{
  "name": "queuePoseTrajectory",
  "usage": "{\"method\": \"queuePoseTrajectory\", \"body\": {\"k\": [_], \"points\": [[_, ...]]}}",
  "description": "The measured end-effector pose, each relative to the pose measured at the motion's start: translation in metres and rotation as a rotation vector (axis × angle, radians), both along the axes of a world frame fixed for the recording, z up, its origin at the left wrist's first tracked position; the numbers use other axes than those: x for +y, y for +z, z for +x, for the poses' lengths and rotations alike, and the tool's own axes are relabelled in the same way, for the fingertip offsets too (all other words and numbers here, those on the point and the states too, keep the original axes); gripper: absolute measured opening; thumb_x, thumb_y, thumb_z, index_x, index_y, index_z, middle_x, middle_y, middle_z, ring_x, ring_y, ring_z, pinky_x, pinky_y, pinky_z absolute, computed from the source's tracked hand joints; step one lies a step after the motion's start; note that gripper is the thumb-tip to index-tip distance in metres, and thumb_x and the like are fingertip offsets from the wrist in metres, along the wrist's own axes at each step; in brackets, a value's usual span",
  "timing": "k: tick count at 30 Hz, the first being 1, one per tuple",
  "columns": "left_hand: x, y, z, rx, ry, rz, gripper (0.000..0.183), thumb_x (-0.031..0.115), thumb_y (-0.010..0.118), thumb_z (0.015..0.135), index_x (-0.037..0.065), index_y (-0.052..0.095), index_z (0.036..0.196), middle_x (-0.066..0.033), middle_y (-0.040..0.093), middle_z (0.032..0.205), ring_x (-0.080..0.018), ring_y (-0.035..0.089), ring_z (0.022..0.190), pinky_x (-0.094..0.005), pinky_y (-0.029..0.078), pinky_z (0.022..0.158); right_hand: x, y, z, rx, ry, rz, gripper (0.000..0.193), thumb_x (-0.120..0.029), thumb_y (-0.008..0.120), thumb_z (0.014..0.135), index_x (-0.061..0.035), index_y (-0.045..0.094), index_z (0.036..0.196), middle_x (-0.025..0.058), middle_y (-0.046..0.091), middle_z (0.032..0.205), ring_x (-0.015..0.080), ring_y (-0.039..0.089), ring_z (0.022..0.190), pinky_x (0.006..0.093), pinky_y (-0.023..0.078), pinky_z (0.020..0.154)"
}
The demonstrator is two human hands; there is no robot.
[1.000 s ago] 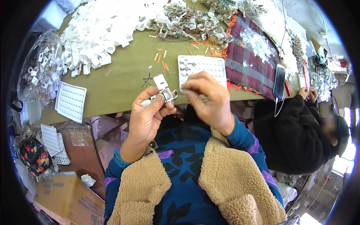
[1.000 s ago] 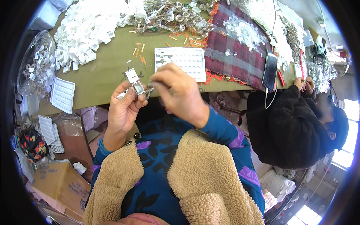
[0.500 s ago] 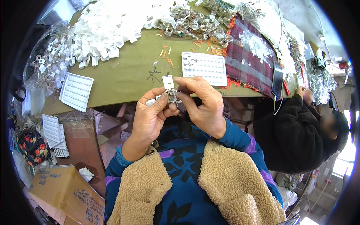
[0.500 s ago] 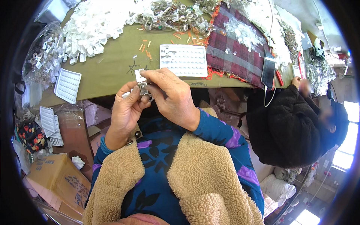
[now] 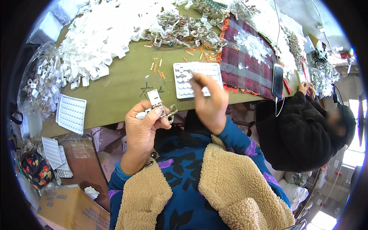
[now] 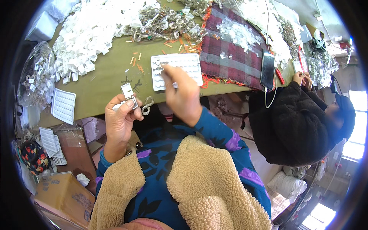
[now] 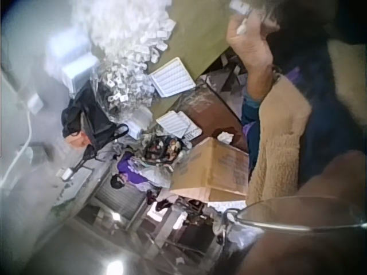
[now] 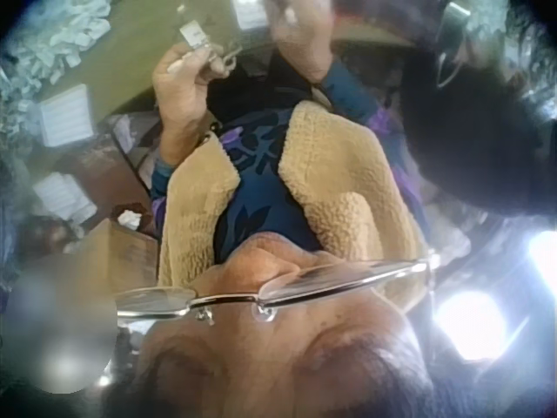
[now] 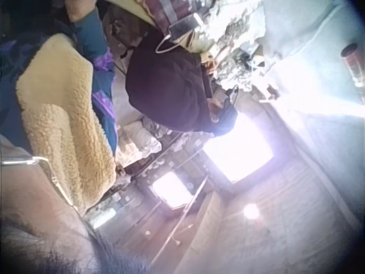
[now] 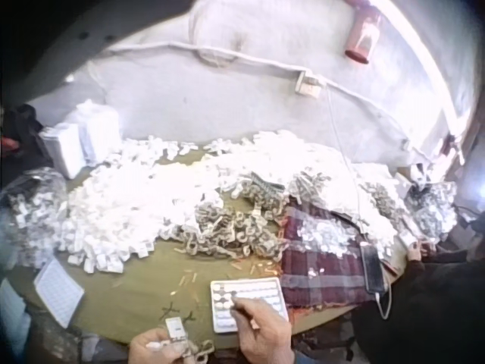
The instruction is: The person repeatedly picks small white plastic housings and metal contacts from a cluttered table, inserts the contacts into the housings, and places the assembled units into a white tray. The person handles items one at a time and continues the cycle throughout the clip.
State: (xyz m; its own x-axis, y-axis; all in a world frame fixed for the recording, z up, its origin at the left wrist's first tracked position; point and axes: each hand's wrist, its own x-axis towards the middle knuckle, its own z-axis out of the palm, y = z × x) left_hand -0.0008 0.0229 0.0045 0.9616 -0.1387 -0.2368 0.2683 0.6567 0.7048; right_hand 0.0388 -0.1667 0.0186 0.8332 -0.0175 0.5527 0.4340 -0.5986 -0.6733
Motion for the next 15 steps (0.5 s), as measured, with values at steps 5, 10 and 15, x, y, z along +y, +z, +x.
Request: {"method": "queuePoseTrajectory", "body": {"k": [5, 10, 15], "points": [[-0.001, -0.005, 0.01, -0.007, -0.033, -0.021, 0.018, 0.005, 0.063, 0.09, -0.008, 0.062, 0.103, -0.0168, 0.068, 0.088, -0.0176, 0.066, 0.065, -0.0316, 0.06, 0.057, -0.024, -0.008, 0.036, 0.087, 0.002, -0.11, 0.017, 0.001, 0.066, 0.086, 0.0007, 0.07, 0.103, 0.0135, 0.063, 0.086, 0.026, 0.063, 0.073, 0.0329, 0.049, 0.066], [-0.002, -0.006, 0.013, 0.014, -0.04, -0.003, 0.019, 0.005, 0.063, 0.089, -0.007, 0.061, 0.104, -0.0166, 0.068, 0.087, -0.0175, 0.066, 0.064, -0.0318, 0.06, 0.057, -0.021, -0.013, 0.038, 0.156, -0.015, -0.301, 0.018, -0.004, 0.068, 0.086, -0.0018, 0.071, 0.103, 0.0138, 0.06, 0.084, 0.0293, 0.063, 0.073, 0.0358, 0.05, 0.066], [-0.002, -0.004, 0.014, 0.024, -0.043, -0.02, 0.021, 0.005, 0.062, 0.092, -0.008, 0.061, 0.108, -0.0179, 0.068, 0.09, -0.0177, 0.067, 0.068, -0.0319, 0.061, 0.061, -0.023, -0.01, 0.043, 0.167, 0.038, -0.314, 0.013, -0.005, 0.069, 0.084, -0.0009, 0.069, 0.096, 0.0136, 0.06, 0.084, 0.0307, 0.062, 0.073, 0.0382, 0.049, 0.065]]}}
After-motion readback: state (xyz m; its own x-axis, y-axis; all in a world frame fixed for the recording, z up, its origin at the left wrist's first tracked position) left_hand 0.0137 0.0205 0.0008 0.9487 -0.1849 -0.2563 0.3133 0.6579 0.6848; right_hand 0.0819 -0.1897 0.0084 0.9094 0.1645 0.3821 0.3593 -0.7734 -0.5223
